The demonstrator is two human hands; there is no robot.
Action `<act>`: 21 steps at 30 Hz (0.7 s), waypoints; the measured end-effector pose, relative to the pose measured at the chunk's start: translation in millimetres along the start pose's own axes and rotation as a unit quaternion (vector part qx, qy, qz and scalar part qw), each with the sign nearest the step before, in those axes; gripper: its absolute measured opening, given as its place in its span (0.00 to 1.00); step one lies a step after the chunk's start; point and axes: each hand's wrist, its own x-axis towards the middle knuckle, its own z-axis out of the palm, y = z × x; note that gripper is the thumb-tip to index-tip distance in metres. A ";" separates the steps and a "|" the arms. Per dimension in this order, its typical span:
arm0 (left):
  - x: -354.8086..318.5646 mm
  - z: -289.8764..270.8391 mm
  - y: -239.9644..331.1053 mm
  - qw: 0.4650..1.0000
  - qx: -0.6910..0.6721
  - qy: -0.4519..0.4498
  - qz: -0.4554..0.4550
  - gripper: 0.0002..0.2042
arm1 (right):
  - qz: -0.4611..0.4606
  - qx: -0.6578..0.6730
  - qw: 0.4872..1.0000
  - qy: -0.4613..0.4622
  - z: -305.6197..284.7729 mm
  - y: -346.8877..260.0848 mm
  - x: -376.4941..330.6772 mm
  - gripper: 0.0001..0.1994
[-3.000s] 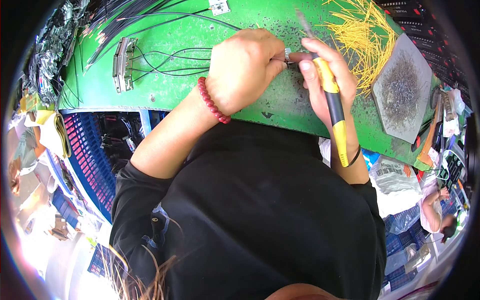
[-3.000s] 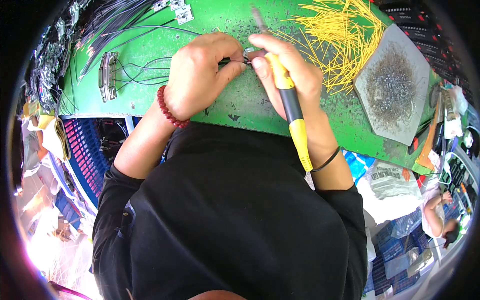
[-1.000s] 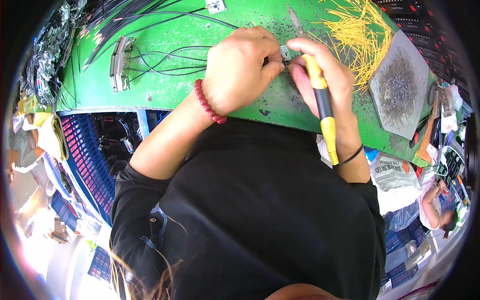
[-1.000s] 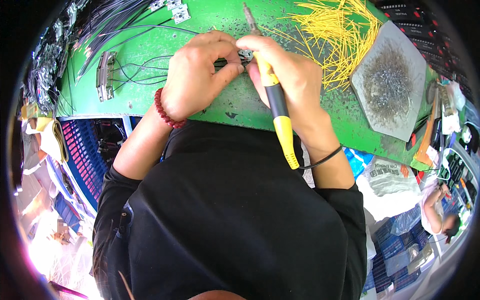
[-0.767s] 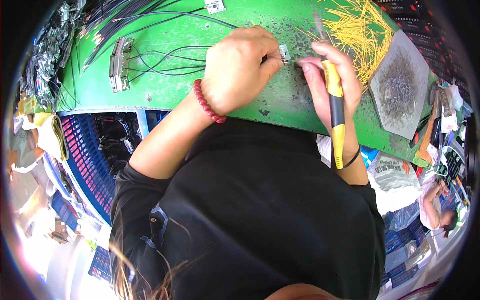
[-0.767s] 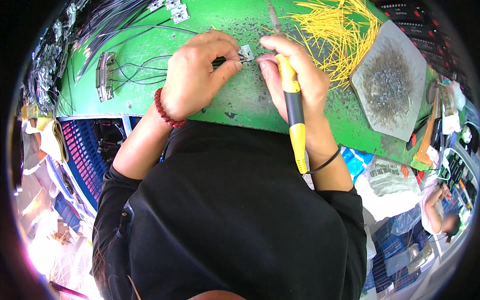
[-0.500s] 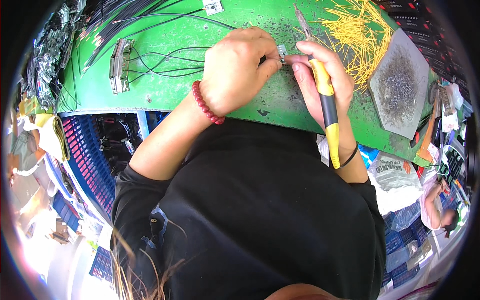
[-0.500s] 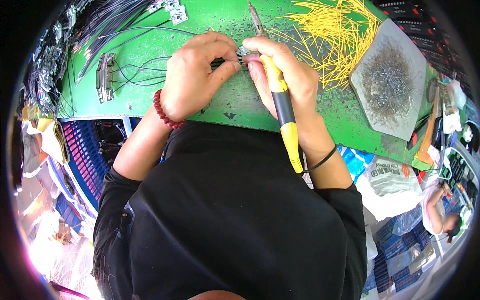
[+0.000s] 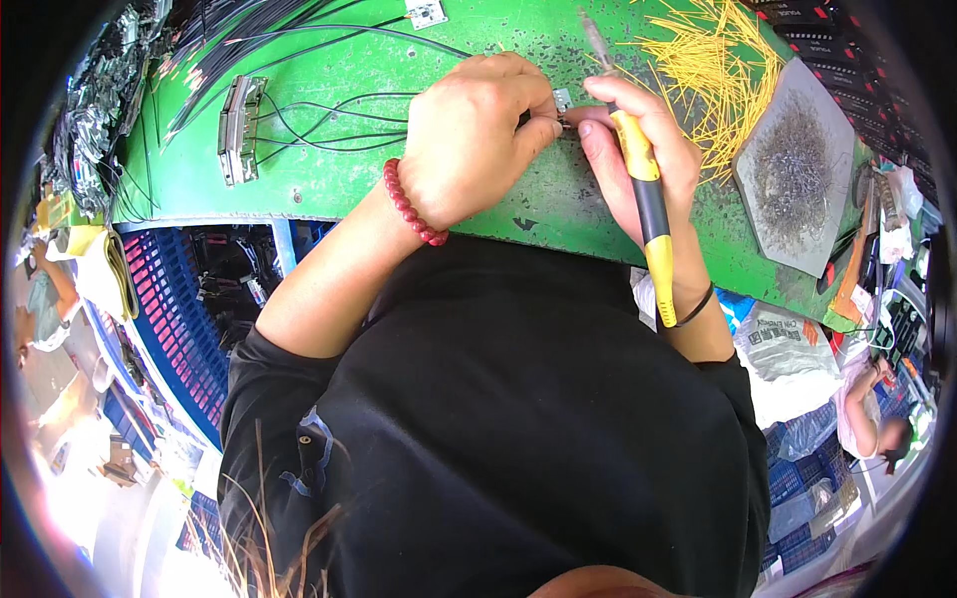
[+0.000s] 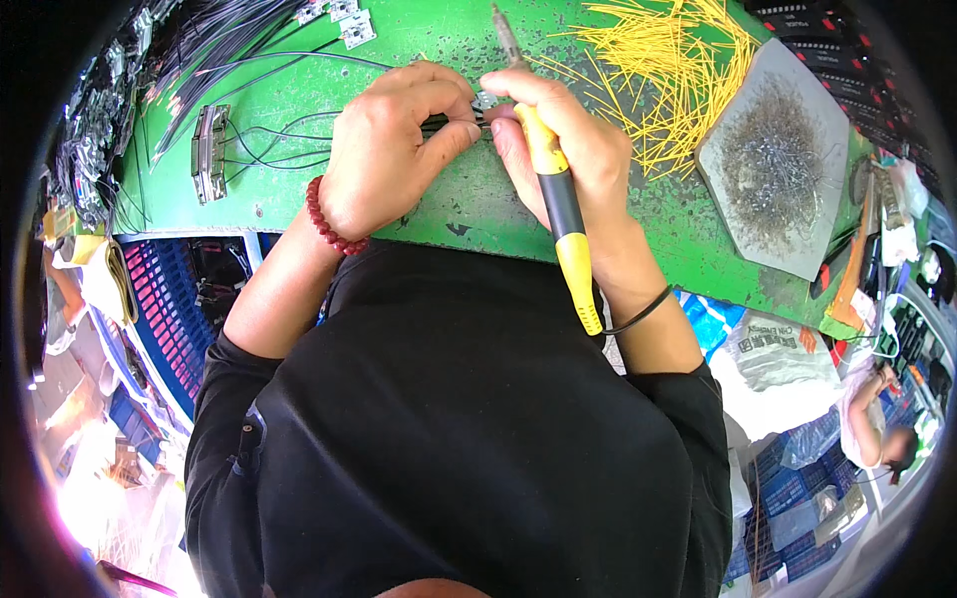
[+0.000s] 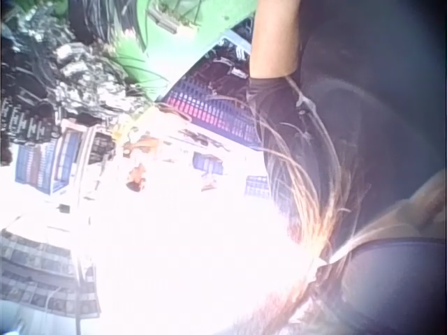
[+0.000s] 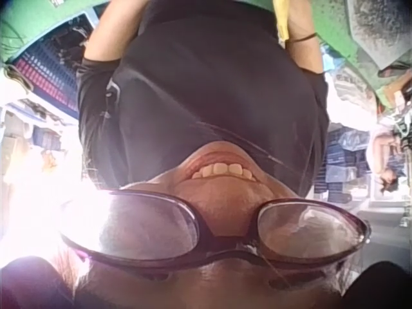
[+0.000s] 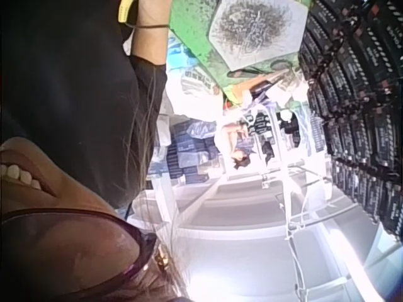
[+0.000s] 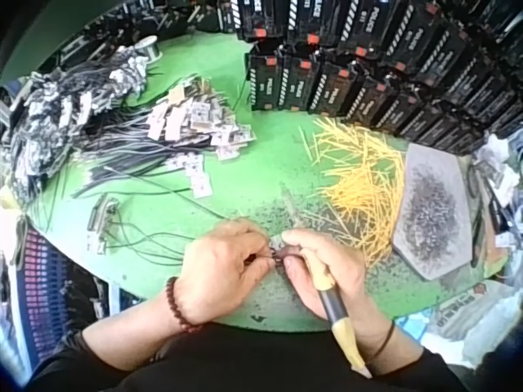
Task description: Soldering wires onto small circuit boards at a factory workbench.
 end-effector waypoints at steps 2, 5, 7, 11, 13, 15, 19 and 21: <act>0.1 -0.3 0.0 1.000 0.002 0.001 0.002 0.04 | 0.013 0.025 0.999 0.039 1.7 -2.2 1.1 0.19; 0.2 -0.8 0.7 1.000 -0.004 0.001 0.002 0.04 | 0.009 0.020 0.999 0.026 -2.6 -2.6 -0.4 0.19; 0.3 -0.8 0.5 1.000 -0.004 0.002 0.000 0.05 | 0.004 0.015 1.000 0.015 -3.1 -3.0 -1.5 0.19; 0.8 -1.2 0.0 1.000 -0.002 0.002 0.003 0.05 | 0.018 0.026 0.999 0.016 -1.2 -2.2 -3.3 0.19; 0.6 -1.6 -0.1 1.000 -0.008 0.003 0.005 0.05 | 0.031 0.047 0.998 0.020 0.1 -2.3 -4.5 0.18; 1.4 -1.4 0.1 1.000 -0.008 0.003 0.005 0.04 | 0.061 0.085 0.994 0.030 -0.1 -2.8 -5.5 0.17; 1.8 -1.5 0.3 1.000 -0.005 0.002 0.004 0.04 | 0.055 0.085 0.994 0.029 -0.5 -2.6 -6.4 0.16; 1.7 -1.4 0.4 1.000 -0.005 0.003 0.005 0.04 | 0.054 0.076 0.996 0.014 -1.1 -3.4 -6.0 0.15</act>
